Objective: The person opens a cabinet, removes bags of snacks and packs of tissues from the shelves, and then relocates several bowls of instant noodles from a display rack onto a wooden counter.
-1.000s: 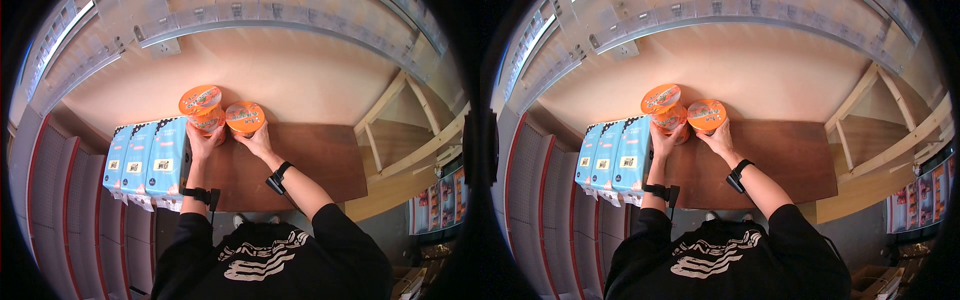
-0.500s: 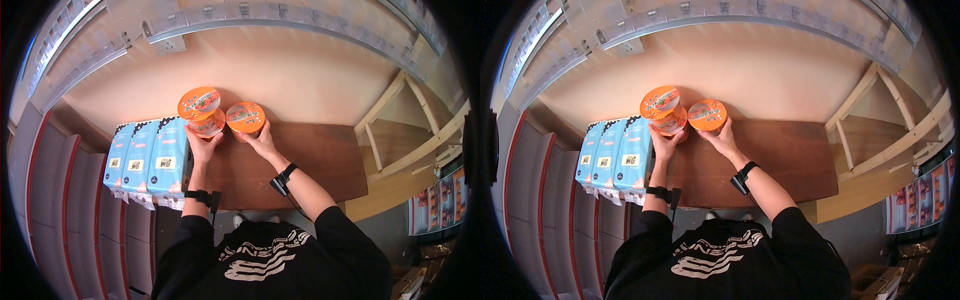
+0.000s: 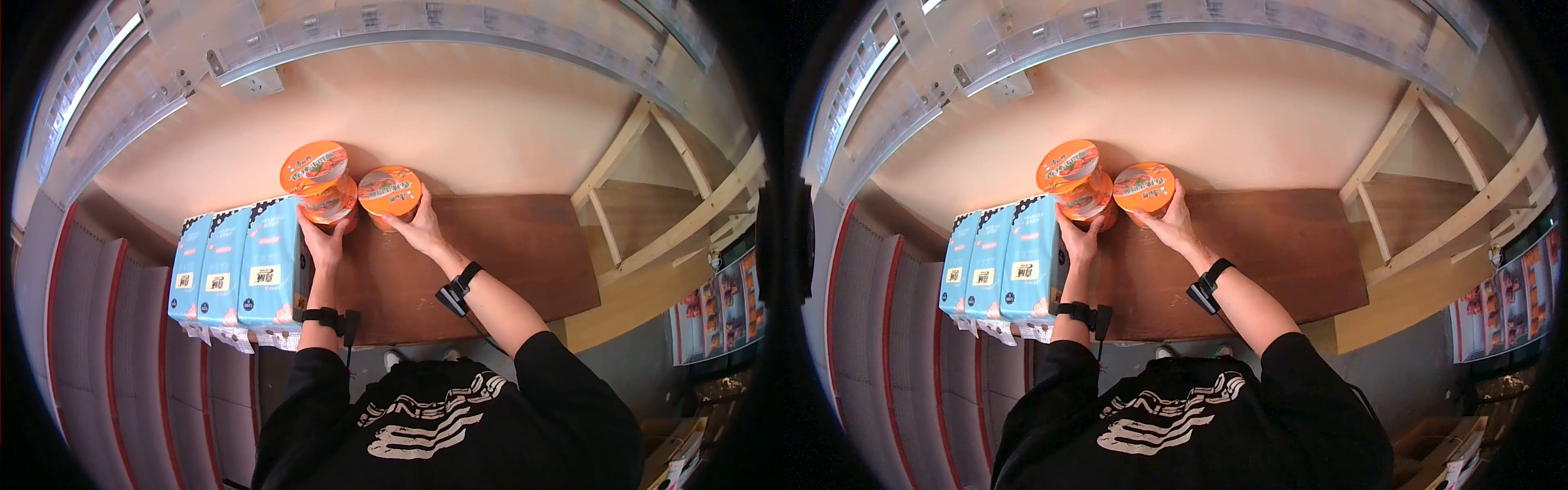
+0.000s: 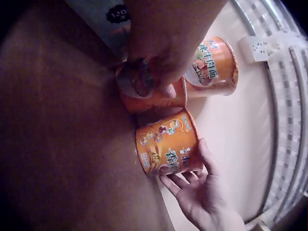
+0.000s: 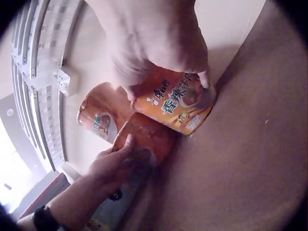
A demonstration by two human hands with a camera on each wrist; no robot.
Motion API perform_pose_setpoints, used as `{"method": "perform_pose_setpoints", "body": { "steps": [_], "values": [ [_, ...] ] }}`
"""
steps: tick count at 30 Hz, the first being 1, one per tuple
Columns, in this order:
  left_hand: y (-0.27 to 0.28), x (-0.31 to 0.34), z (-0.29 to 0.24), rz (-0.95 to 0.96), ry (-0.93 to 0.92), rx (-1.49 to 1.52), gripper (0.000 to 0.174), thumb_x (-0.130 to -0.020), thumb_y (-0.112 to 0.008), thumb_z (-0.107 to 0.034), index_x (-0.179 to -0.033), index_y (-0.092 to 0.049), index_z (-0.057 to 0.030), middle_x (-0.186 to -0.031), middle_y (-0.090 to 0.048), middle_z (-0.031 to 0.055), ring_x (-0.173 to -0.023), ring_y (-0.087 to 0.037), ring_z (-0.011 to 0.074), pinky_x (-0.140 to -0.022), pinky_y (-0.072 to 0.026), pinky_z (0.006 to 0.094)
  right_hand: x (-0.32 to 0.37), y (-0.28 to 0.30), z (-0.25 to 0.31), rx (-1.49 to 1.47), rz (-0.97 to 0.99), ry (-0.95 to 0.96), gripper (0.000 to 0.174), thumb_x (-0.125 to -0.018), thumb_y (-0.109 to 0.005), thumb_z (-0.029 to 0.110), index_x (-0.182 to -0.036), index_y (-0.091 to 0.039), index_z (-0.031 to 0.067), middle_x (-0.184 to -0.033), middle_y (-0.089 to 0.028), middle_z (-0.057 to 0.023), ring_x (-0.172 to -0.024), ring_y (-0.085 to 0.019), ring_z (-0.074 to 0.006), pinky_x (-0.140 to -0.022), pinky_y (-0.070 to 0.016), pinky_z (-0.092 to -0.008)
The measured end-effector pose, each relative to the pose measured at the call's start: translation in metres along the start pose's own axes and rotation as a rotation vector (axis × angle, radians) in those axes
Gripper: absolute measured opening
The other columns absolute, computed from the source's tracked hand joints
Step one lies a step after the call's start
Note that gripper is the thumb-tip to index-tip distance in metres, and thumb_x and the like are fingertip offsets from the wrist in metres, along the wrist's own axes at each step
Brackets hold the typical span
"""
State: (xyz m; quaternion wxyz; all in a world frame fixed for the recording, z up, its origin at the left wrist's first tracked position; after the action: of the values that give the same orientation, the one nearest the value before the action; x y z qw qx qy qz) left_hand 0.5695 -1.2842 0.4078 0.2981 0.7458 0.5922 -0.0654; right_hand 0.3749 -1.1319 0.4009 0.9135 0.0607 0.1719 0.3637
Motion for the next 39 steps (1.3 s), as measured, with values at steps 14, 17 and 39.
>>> {"method": "perform_pose_setpoints", "body": {
  "steps": [14,17,39],
  "values": [
    [0.008,-0.001,-0.041,-0.172,-0.003,0.03,0.086,-0.07,-0.081,-0.016,-0.134,-0.029,0.0106,-0.133,-0.04,0.0264,-0.124,-0.041,0.0343,-0.105,-0.0322,0.0388,0.088,0.121,0.0,-0.172,0.033,-0.212,0.072,-0.084,-0.07,0.018,-0.14,-0.027,0.005,-0.135,-0.044,-0.0204,-0.117,-0.053,-0.0267,-0.096,-0.0462,-0.038],
    [0.01,-0.01,-0.05,-0.223,-0.024,0.041,0.08,-0.071,-0.08,-0.013,-0.132,-0.033,0.0101,-0.128,-0.045,0.024,-0.119,-0.046,0.0313,-0.103,-0.0348,0.0382,0.154,0.189,-0.009,-0.182,-0.138,-0.294,0.04,-0.088,-0.062,0.004,-0.125,-0.048,0.0017,-0.114,-0.061,-0.0137,-0.1,-0.063,-0.0203,-0.088,-0.0501,-0.0305],
    [-0.265,0.381,-0.326,1.254,-0.201,0.389,0.02,-0.084,-0.066,-0.005,-0.102,-0.06,-0.0002,-0.093,-0.065,0.0072,-0.084,-0.062,0.0139,-0.077,-0.0502,0.0288,0.538,0.505,-0.099,-0.178,-1.012,-0.472,0.019,-0.088,-0.063,0.013,-0.104,-0.057,0.0042,-0.089,-0.067,-0.0052,-0.08,-0.062,-0.0133,-0.071,-0.0475,-0.0268]
  ]
}}
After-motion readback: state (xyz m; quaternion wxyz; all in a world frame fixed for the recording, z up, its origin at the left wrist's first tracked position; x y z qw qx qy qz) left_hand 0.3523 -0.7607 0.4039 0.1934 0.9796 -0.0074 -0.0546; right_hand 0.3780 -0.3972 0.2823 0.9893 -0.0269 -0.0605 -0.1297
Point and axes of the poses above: each hand's wrist, its own x-axis away from the middle knuckle, its own y-axis out of the back of the hand, z = x × y, the point moved 8 cm from there along -x, towards the middle knuckle
